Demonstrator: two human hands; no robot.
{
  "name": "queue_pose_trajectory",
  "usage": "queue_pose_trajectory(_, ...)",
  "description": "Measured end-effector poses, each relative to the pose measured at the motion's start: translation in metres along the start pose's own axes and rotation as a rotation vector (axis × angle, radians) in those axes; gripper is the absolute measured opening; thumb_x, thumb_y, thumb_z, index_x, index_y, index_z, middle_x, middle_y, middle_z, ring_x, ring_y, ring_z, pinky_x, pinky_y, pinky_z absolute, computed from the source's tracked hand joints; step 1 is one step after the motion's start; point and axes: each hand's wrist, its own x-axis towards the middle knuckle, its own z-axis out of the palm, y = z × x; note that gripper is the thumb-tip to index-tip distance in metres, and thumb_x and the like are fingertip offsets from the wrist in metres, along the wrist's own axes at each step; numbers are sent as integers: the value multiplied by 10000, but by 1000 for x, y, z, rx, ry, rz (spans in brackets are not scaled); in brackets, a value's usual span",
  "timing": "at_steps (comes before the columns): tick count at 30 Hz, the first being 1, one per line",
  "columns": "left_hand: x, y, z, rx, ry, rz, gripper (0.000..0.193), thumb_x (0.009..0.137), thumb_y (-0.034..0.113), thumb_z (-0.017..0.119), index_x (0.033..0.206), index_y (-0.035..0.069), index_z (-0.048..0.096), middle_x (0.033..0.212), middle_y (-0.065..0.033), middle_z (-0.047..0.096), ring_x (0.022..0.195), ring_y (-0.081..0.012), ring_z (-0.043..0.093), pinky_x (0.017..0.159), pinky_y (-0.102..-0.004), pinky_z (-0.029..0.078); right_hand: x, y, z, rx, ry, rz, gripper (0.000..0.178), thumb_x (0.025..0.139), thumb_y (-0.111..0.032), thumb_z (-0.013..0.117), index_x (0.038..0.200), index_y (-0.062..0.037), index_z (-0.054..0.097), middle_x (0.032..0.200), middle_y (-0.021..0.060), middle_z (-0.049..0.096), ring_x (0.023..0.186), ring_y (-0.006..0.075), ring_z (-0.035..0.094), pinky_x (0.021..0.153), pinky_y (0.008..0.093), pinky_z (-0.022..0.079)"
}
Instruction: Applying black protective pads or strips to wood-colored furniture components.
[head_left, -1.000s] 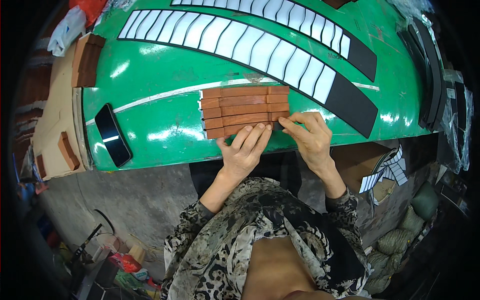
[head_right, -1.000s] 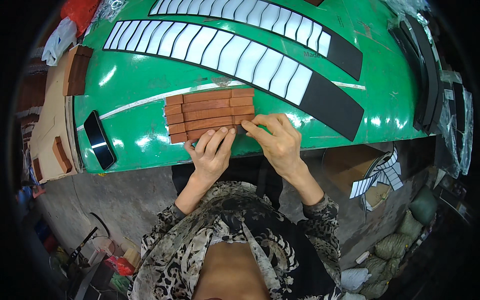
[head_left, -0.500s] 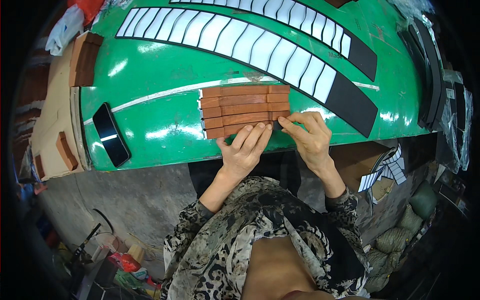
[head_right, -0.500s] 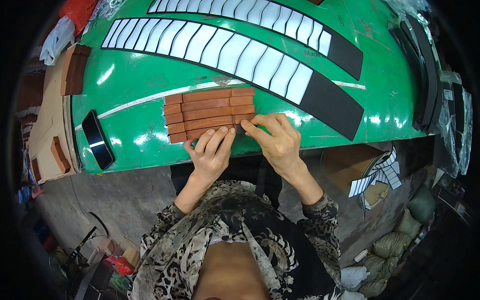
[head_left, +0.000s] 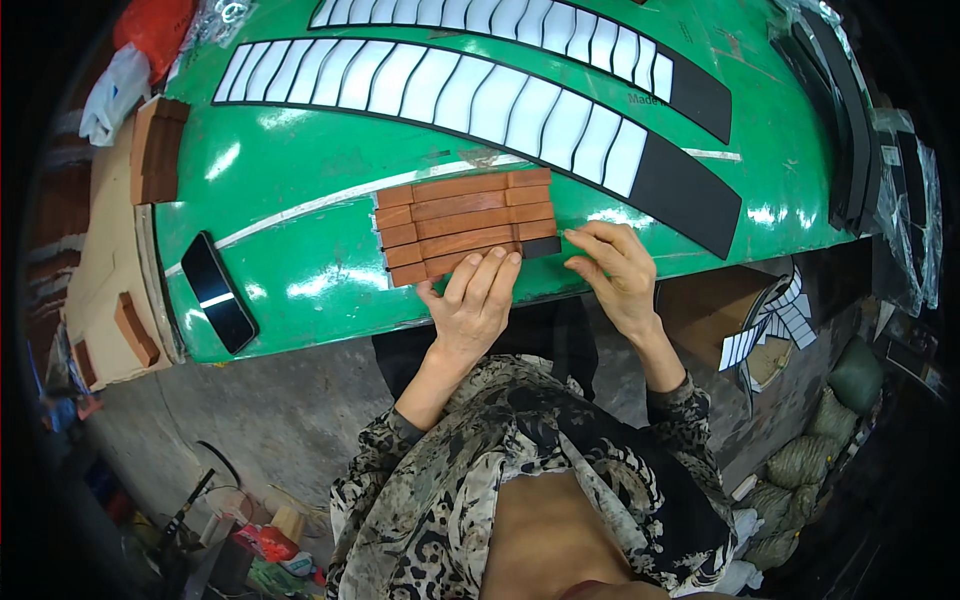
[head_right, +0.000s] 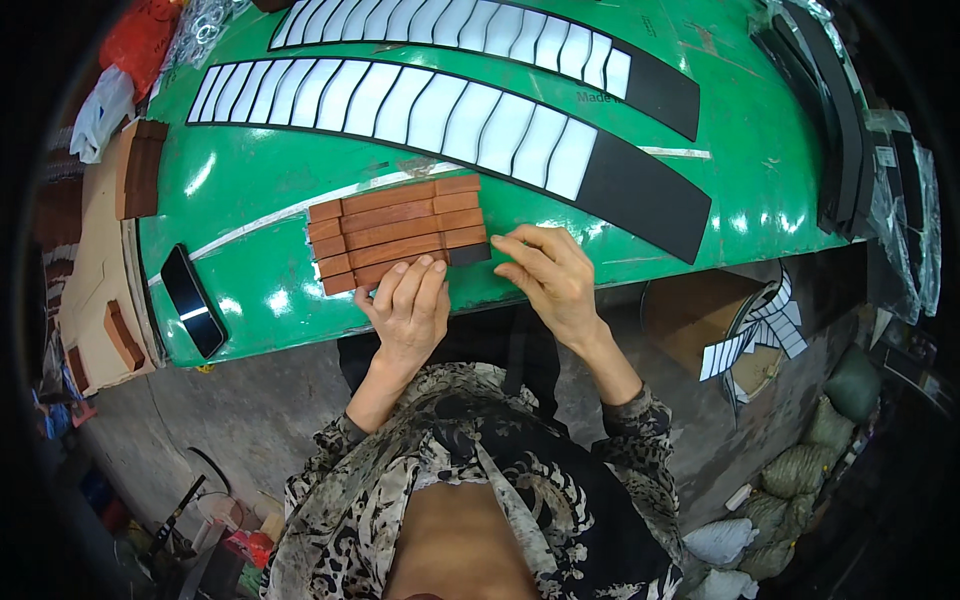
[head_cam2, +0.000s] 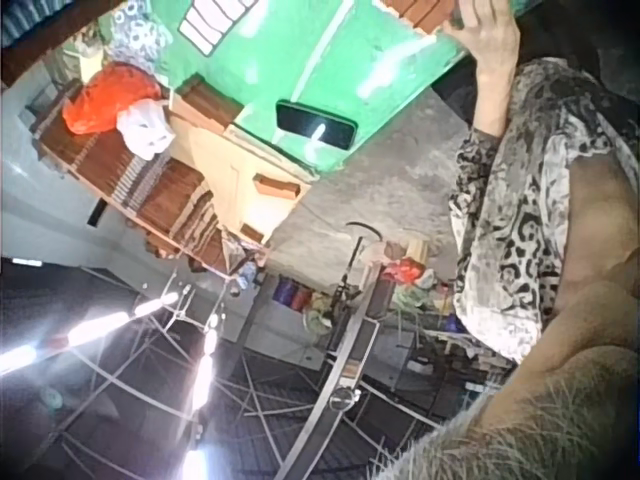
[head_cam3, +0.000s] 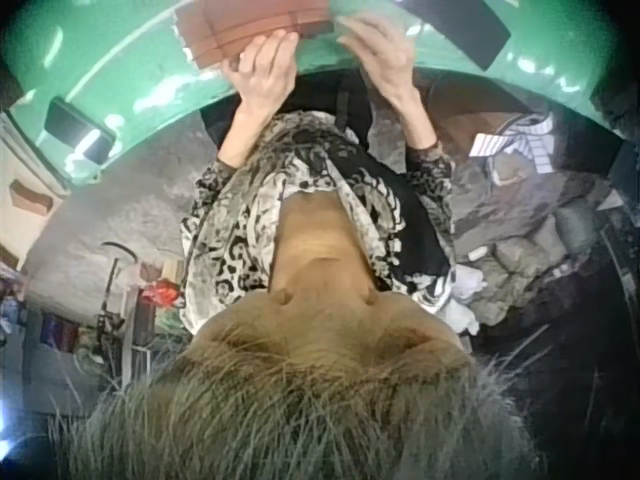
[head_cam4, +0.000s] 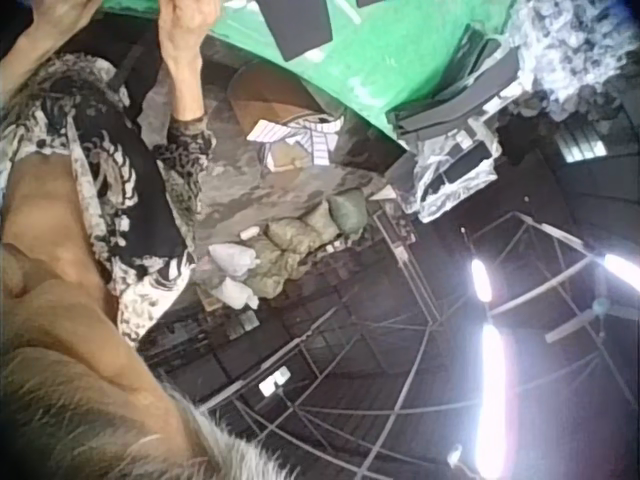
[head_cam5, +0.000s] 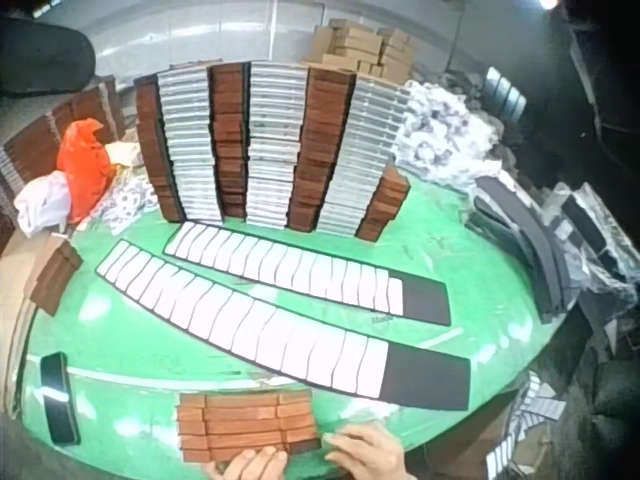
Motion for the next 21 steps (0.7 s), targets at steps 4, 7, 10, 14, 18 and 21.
queue_pose_trajectory(4,0,0,-1,7,-21,11,471,722,136,713,1166,202,571,1188,51,533,1149,-164,410,971,-445,230,5,1,3,-2,5,-10,354,640,-65,770,983,-52,679,922,57,630,771,213,578,636,313,469)
queue_pose_trajectory(7,3,1,-3,18,-26,29,467,725,140,714,1166,206,576,1183,51,526,1148,-163,407,964,-440,237,6,4,6,47,-11,-21,347,638,-66,772,970,-50,672,910,57,633,758,216,585,633,316,470)
queue_pose_trajectory(10,4,2,-2,38,-20,11,439,726,139,711,1145,204,600,1162,53,526,1136,-163,409,947,-432,253,7,3,6,31,0,-48,348,632,-87,783,959,-54,668,898,53,632,741,218,587,625,316,477)
queue_pose_trajectory(14,4,2,-4,38,-34,2,401,720,133,707,1109,199,632,1148,55,525,1123,-157,414,927,-422,268,15,-5,3,-105,-31,-144,350,617,-124,790,940,-70,665,903,34,624,764,211,589,613,313,495)
queue_pose_trajectory(18,5,1,-4,39,-39,9,390,718,130,699,1098,196,641,1148,57,524,1109,-151,424,929,-422,269,20,-9,5,-179,-58,-219,338,606,-114,781,918,-73,659,910,22,612,782,202,588,596,304,504)
queue_pose_trajectory(21,6,2,-4,61,-20,-3,333,771,175,640,1101,223,640,1160,94,519,1097,-108,430,869,-391,295,22,-12,4,-237,-69,-250,331,598,-94,776,905,-67,654,906,25,608,781,199,587,585,302,504)
